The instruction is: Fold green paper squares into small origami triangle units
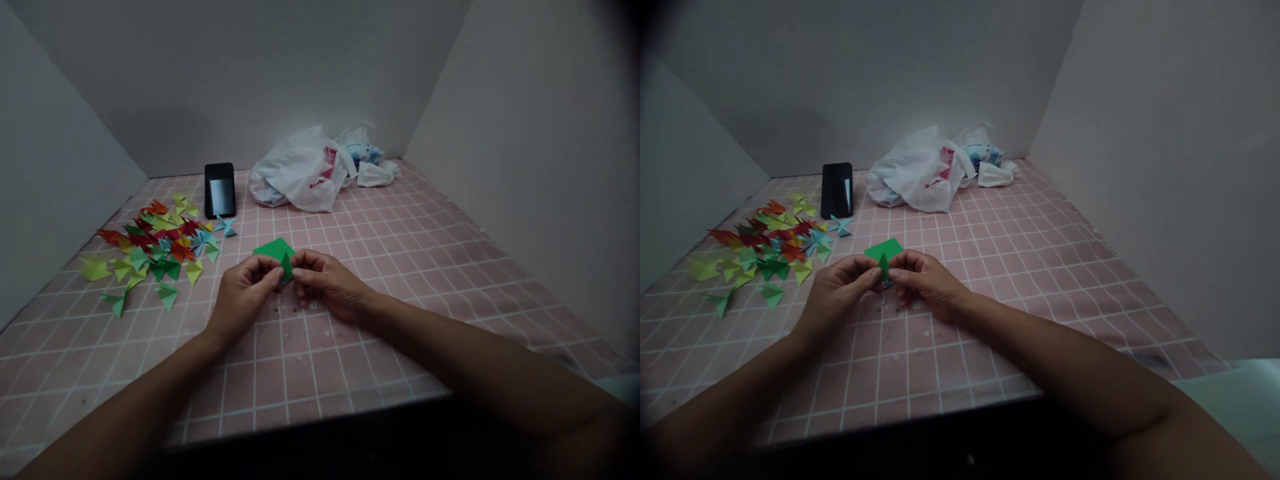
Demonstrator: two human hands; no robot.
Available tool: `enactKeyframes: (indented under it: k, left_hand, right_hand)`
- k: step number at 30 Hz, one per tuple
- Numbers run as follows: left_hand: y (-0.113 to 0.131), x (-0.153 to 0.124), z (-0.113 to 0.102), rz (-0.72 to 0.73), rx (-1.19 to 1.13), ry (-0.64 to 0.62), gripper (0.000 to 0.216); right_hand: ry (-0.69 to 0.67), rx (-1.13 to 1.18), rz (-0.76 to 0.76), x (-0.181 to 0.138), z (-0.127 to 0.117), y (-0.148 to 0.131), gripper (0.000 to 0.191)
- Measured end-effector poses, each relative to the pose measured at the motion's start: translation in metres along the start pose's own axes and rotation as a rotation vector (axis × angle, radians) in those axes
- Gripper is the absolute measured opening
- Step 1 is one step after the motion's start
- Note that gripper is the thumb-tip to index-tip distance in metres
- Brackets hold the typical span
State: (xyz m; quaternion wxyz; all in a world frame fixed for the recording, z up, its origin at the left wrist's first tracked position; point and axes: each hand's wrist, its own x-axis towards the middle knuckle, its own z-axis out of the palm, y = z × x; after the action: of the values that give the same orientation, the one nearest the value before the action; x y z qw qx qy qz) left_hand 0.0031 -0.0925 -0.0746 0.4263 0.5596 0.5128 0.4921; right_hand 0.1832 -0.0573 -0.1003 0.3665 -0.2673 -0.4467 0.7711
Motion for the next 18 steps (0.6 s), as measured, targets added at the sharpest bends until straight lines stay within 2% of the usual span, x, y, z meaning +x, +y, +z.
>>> enactKeyframes:
  k: [10, 14, 18]
  left_hand:
    - [-0.0022, 0.0000, 0.0009, -0.088, -0.110, -0.032, 0.017]
    - [-0.0020, 0.0001, 0.0011, -0.083, -0.107, -0.047, 0.016]
    - [-0.0047, 0.0009, 0.0008, -0.015, -0.061, -0.028, 0.015]
  right_hand:
    - [0.023, 0.044, 0.045, -0.0019, 0.0001, -0.0038, 0.033]
    - [0.026, 0.061, 0.038, -0.0017, 0.0006, -0.0037, 0.034]
    - [0.013, 0.082, 0.026, -0.0008, -0.0008, -0.0016, 0.031]
